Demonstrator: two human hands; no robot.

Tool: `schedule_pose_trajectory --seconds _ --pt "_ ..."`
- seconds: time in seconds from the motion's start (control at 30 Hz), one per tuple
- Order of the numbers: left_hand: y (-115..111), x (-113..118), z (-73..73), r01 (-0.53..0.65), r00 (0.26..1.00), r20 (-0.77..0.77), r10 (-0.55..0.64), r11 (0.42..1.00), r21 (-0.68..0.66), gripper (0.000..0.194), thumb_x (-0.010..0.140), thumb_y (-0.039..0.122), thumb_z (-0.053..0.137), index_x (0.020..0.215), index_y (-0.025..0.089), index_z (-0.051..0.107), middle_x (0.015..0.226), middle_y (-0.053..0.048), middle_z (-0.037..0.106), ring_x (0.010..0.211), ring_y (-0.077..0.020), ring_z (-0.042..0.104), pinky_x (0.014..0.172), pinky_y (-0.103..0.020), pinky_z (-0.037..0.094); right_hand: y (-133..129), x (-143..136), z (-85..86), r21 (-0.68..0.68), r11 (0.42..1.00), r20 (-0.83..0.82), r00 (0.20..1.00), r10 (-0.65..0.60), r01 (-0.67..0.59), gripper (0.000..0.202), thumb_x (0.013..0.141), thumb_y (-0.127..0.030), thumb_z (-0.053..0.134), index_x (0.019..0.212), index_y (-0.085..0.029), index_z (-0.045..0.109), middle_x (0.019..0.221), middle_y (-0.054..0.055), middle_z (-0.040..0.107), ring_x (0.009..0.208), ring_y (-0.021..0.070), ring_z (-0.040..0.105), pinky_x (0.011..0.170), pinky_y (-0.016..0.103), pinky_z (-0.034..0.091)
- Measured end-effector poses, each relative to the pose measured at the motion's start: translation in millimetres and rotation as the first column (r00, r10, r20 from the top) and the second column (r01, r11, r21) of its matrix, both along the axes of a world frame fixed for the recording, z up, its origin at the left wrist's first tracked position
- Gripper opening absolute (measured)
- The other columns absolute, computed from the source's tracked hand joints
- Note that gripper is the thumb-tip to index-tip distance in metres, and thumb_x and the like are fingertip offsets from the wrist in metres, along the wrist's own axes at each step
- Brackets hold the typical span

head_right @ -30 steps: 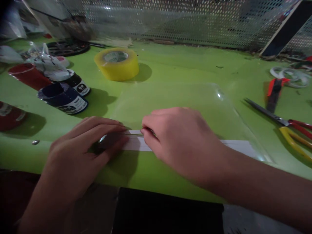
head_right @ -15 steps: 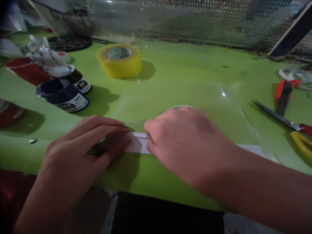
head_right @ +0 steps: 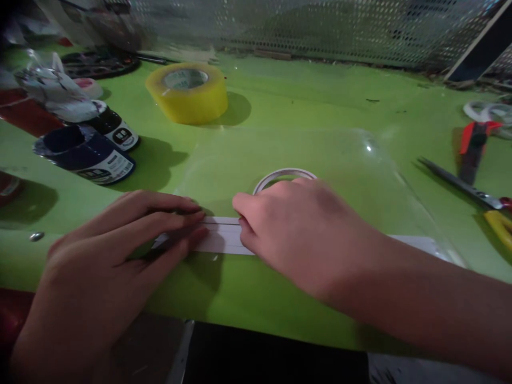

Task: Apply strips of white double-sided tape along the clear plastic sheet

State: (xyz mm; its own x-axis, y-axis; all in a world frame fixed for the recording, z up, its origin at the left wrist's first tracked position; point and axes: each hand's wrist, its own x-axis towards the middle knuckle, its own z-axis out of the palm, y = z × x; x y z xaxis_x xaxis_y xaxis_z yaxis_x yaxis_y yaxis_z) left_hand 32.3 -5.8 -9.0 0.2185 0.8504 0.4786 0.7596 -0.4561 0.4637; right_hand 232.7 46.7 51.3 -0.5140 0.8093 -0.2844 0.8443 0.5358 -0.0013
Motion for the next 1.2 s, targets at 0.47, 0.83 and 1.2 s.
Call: schedule_pose_trajectory --seconds 0.47,0.83,1.2 --pt "-0.2 -1.3 2.3 0.012 1.0 -0.009 -0.012 1.0 0.009 0.009 0.095 0.021 0.065 0.088 0.025 0.067 0.103 0.005 0.07 0.092 -0.012 0.066 0.09 -0.031 0.052 5.9 -1.4 -0.1 -0.056 0.998 -0.041 0.999 -0.011 0.008 0.014 0.089 -0.027 0.056 0.077 -0.023 0.063 0.066 -0.001 0.063 0.06 0.0152 0.052 0.059 0.031 0.026" --pt "0.3 0.0 1.1 0.011 1.0 -0.013 -0.011 1.0 0.002 0.013 0.096 0.02 0.062 0.085 0.026 0.066 0.103 0.004 0.069 0.091 -0.0131 0.067 0.085 -0.032 0.054 8.9 2.0 -1.4 -0.045 0.999 -0.113 0.993 0.017 -0.022 0.014 0.086 -0.026 0.059 0.074 -0.023 0.065 0.066 0.0 0.06 0.061 0.0147 0.046 0.059 0.03 0.024" --pt "0.7 -2.2 4.3 0.041 0.998 -0.055 -0.041 0.999 -0.005 0.017 0.097 0.02 0.06 0.082 0.025 0.067 0.106 0.001 0.069 0.092 -0.0177 0.066 0.081 -0.037 0.056 8.2 6.3 -0.5 -0.05 0.998 -0.198 0.98 0.021 -0.032 0.012 0.085 -0.024 0.06 0.076 -0.022 0.068 0.066 0.0 0.064 0.061 0.0146 0.049 0.059 0.03 0.026"
